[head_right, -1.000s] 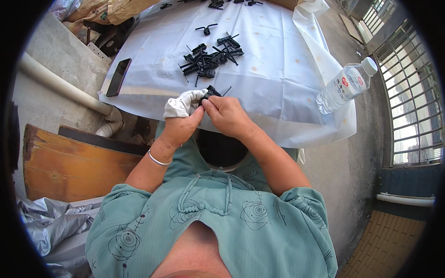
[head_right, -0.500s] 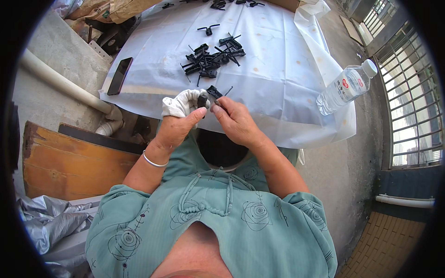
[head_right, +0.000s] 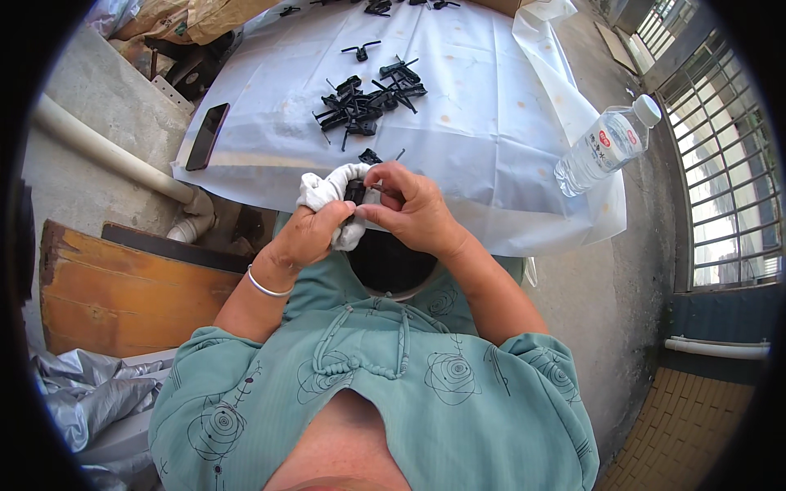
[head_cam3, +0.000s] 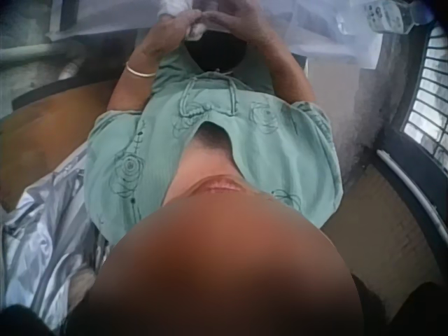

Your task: Wiping and cleaning small black plastic components using a white cloth.

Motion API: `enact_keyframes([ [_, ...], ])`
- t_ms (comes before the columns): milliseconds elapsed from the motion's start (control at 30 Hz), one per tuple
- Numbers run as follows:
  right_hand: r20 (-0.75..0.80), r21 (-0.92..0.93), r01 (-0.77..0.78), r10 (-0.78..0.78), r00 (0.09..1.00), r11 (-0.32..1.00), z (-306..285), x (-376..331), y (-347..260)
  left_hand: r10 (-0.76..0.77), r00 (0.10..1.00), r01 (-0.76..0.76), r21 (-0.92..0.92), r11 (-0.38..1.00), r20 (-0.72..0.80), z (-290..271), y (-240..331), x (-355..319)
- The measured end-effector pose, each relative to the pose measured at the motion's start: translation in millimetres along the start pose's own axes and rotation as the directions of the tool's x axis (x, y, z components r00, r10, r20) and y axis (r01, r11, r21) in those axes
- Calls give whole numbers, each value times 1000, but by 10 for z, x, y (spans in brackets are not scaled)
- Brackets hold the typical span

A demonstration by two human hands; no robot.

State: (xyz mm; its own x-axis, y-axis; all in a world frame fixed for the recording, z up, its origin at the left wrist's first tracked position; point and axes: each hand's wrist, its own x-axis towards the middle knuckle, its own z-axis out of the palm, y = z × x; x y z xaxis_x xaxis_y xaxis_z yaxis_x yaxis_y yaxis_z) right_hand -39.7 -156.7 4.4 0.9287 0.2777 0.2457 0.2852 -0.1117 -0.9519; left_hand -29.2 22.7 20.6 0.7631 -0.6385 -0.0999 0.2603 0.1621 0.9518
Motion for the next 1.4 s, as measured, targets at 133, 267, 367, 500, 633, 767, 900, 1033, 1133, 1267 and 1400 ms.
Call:
enact_keyframes([
  [133, -24, 30, -20, 20, 1000, 999, 36, -10, 57, -13, 1000, 13, 21, 1000, 15, 33, 31, -32],
  [267, -21, -115, 77, -79, 997, 990, 55, -38, 0, 46, 997, -44, 27, 999, -65, 4, -7, -13],
  [367, 16, -142, 20, -18, 1000, 990, 68, -17, -30, 240, 966, -208, 269, 940, -92, -1, -115, 70],
  [500, -39, -168, -94, 89, 995, 981, 137, -6, -38, 426, 904, -269, 726, 632, -36, 66, -82, 55],
  [633, -171, -171, -8, -22, 985, 985, 300, -41, 62, 482, 876, -276, 805, 525, -13, 60, -185, 39],
  [767, -23, -232, -55, 51, 998, 971, 19, -38, 45, 394, 919, -223, 820, 528, -3, 72, -61, -29],
  [900, -180, -678, 10, -179, 967, 735, -300, 162, 138, 511, 858, -236, 921, 309, 49, -83, 13, 12],
  [1033, -27, -829, 55, -138, 990, 556, -388, 316, 328, 459, 853, -73, 814, 576, -248, -66, -83, 132],
  [1133, 88, -867, 118, -83, 993, 484, -362, 329, 277, 602, 772, -108, 893, 438, -202, -48, -110, 265],
  [1267, 235, -787, 352, -281, 931, 506, -139, 154, 16, 319, 909, 6, 771, 637, -270, -158, -171, 361],
  [1400, -47, -541, 211, -280, 959, 814, -21, 137, 1, 161, 944, -20, 436, 900, -288, -46, -80, 254],
])
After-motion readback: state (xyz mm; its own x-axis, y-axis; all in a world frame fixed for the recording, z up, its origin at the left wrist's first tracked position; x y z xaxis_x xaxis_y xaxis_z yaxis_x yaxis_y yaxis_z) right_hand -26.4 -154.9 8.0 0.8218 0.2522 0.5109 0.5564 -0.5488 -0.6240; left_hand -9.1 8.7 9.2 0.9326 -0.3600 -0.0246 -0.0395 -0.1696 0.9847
